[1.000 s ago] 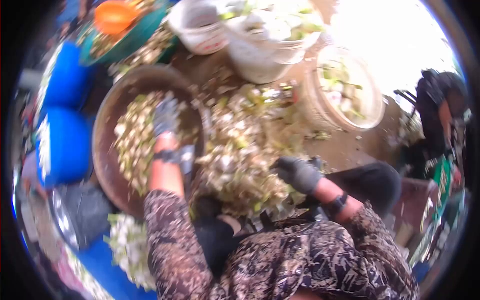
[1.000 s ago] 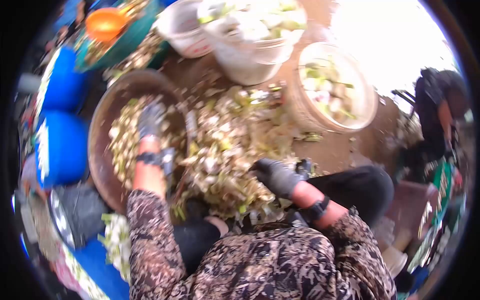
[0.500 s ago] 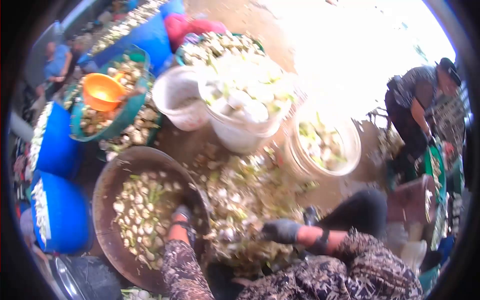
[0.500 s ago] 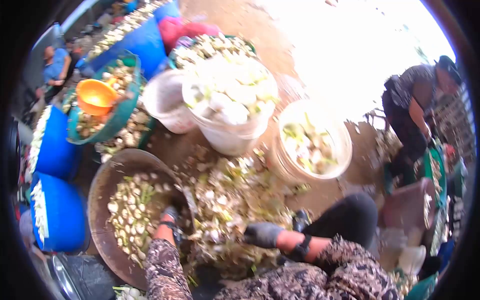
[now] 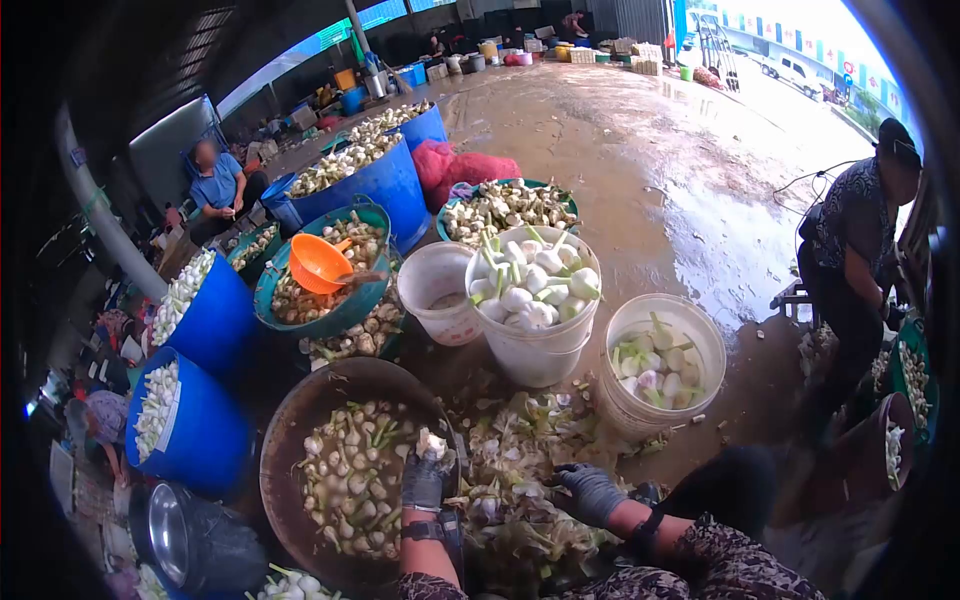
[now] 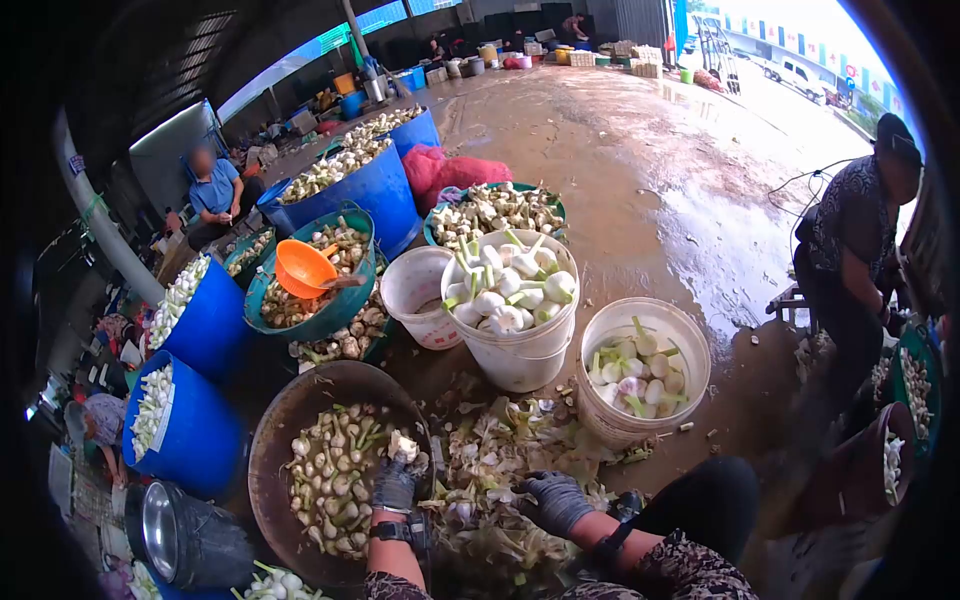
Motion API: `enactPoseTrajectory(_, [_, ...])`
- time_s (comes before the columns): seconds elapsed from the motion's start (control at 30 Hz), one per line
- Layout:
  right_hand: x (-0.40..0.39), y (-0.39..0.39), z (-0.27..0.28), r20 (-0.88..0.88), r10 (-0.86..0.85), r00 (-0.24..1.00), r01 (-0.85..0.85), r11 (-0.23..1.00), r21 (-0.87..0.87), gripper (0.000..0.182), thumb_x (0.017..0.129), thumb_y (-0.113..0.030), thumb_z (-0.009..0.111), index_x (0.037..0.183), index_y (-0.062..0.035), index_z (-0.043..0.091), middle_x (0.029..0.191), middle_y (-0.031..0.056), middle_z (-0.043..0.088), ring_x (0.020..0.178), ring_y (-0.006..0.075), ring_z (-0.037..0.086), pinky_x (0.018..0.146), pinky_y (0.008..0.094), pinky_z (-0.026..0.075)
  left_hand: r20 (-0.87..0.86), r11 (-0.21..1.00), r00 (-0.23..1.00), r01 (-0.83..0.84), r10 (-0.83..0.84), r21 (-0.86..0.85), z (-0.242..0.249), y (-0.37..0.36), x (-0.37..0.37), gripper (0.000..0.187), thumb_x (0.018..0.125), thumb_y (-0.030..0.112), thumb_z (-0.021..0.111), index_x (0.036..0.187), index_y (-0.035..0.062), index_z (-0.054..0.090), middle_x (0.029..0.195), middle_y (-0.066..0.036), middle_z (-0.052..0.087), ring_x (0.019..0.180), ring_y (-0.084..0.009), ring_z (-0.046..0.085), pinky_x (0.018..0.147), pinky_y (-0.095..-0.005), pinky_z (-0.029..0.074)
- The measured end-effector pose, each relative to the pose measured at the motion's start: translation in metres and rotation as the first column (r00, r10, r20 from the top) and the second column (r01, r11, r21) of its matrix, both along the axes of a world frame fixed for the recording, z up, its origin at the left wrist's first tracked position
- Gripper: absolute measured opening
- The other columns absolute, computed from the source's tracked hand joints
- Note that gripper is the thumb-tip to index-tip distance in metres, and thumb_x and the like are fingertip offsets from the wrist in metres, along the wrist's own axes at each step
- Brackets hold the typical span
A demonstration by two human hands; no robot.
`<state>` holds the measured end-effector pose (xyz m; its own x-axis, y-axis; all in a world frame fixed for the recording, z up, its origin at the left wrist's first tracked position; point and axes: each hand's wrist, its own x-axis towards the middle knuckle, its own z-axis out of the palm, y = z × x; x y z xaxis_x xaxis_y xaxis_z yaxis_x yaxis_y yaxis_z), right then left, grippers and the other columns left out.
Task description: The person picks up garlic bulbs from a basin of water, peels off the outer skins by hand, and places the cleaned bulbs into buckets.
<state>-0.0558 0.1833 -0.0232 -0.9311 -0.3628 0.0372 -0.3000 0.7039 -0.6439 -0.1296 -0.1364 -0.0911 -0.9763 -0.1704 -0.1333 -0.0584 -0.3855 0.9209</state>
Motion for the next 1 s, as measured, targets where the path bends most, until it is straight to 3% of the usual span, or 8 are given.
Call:
enactPoseTrajectory(0.1, [0.005, 0.004, 0.026, 0.078, -0.099, 0.992, 0.113, 0.972, -0.205, 0.03, 0.086, -0.031, 0.064, 0.107, -0.0097, 0.067, 0.097, 0.0179, 0.065, 0.089, 0.0372, 0.061, 0.078, 0.0448, 0.05, 0.013, 0.973, 0.991, 0.134, -0.134, -0.186, 0.045, 0.073, 0.027, 0.038, 0.092, 0.019, 0.063, 0.124, 0.0032, 0.052, 0.109, -0.008, 0.061, 0.097, -0.0182, 0.061, 0.083, -0.0339, 0.054])
enactPoseTrajectory(0.17, [0.011, 0.008, 0.036, 0.026, -0.18, 0.983, 0.178, 0.924, -0.339, 0.029, 0.087, -0.031, 0.064, 0.102, -0.007, 0.066, 0.094, 0.0188, 0.064, 0.088, 0.0387, 0.061, 0.076, 0.0461, 0.049, 0.052, 0.953, 0.957, 0.291, -0.287, -0.091, 0.074, 0.119, 0.057, 0.039, 0.088, 0.017, 0.07, 0.121, 0.0023, 0.053, 0.107, -0.004, 0.062, 0.098, -0.0146, 0.057, 0.084, -0.0305, 0.051])
enactPoseTrajectory(0.27, [0.019, 0.015, 0.03, -0.062, -0.233, 0.97, 0.213, 0.947, -0.24, 0.024, 0.086, -0.029, 0.064, 0.096, -0.0068, 0.066, 0.089, 0.0174, 0.064, 0.085, 0.0368, 0.062, 0.072, 0.0444, 0.05, 0.108, 0.854, 0.915, 0.402, -0.389, -0.329, 0.029, 0.158, 0.078, 0.039, 0.086, 0.007, 0.069, 0.12, 0.0016, 0.053, 0.106, -0.004, 0.061, 0.095, -0.0124, 0.057, 0.084, -0.0288, 0.05])
enactPoseTrajectory(0.3, [0.02, 0.018, 0.029, -0.107, -0.25, 0.962, 0.228, 0.956, -0.184, 0.022, 0.086, -0.028, 0.065, 0.095, -0.008, 0.068, 0.087, 0.0159, 0.064, 0.083, 0.0344, 0.063, 0.069, 0.042, 0.051, 0.057, 0.899, 0.923, 0.383, -0.38, -0.21, -0.012, 0.162, 0.08, 0.038, 0.086, 0.007, 0.07, 0.12, 0.0016, 0.053, 0.104, -0.004, 0.062, 0.093, -0.0122, 0.057, 0.084, -0.0282, 0.05])
enactPoseTrajectory(0.5, [0.032, 0.03, 0.03, -0.155, -0.221, 0.963, 0.213, 0.975, -0.068, 0.019, 0.084, -0.028, 0.063, 0.087, -0.0091, 0.066, 0.081, 0.0152, 0.064, 0.077, 0.0367, 0.063, 0.067, 0.0456, 0.051, 0.049, 0.926, 0.949, 0.315, -0.312, -0.208, 0.019, 0.18, 0.1, 0.031, 0.085, 0.01, 0.072, 0.111, 0.0039, 0.058, 0.098, -0.002, 0.063, 0.088, -0.0112, 0.057, 0.082, -0.0275, 0.05])
enactPoseTrajectory(0.63, [0.033, 0.034, 0.044, -0.091, -0.196, 0.976, 0.201, 0.978, 0.05, 0.02, 0.084, -0.028, 0.061, 0.083, -0.0086, 0.065, 0.082, 0.0154, 0.064, 0.077, 0.0362, 0.064, 0.067, 0.046, 0.051, 0.026, 0.836, 0.971, 0.219, -0.239, -0.503, 0.04, 0.188, 0.108, 0.031, 0.084, 0.008, 0.072, 0.111, 0.0016, 0.059, 0.1, -0.004, 0.064, 0.087, -0.0111, 0.058, 0.081, -0.0283, 0.05])
enactPoseTrajectory(0.9, [0.036, 0.038, 0.038, -0.165, -0.139, 0.976, 0.145, 0.989, 0.027, 0.019, 0.083, -0.028, 0.063, 0.083, -0.0094, 0.061, 0.077, 0.0159, 0.063, 0.074, 0.036, 0.063, 0.067, 0.047, 0.049, 0.152, 0.73, 0.965, 0.262, -0.215, -0.631, 0.07, 0.194, 0.111, 0.035, 0.084, 0.009, 0.073, 0.114, 0.0016, 0.058, 0.102, -0.005, 0.063, 0.09, -0.0112, 0.057, 0.085, -0.0286, 0.05])
enactPoseTrajectory(1.0, [0.032, 0.039, 0.044, -0.22, -0.2, 0.955, 0.193, 0.98, -0.054, 0.019, 0.077, -0.026, 0.068, 0.08, -0.0094, 0.06, 0.075, 0.0151, 0.062, 0.074, 0.0355, 0.063, 0.066, 0.0446, 0.049, 0.072, 0.802, 0.964, 0.254, -0.257, -0.541, 0.067, 0.191, 0.112, 0.035, 0.086, 0.005, 0.068, 0.119, 0.0016, 0.057, 0.106, -0.005, 0.064, 0.094, -0.013, 0.06, 0.085, -0.0284, 0.051])
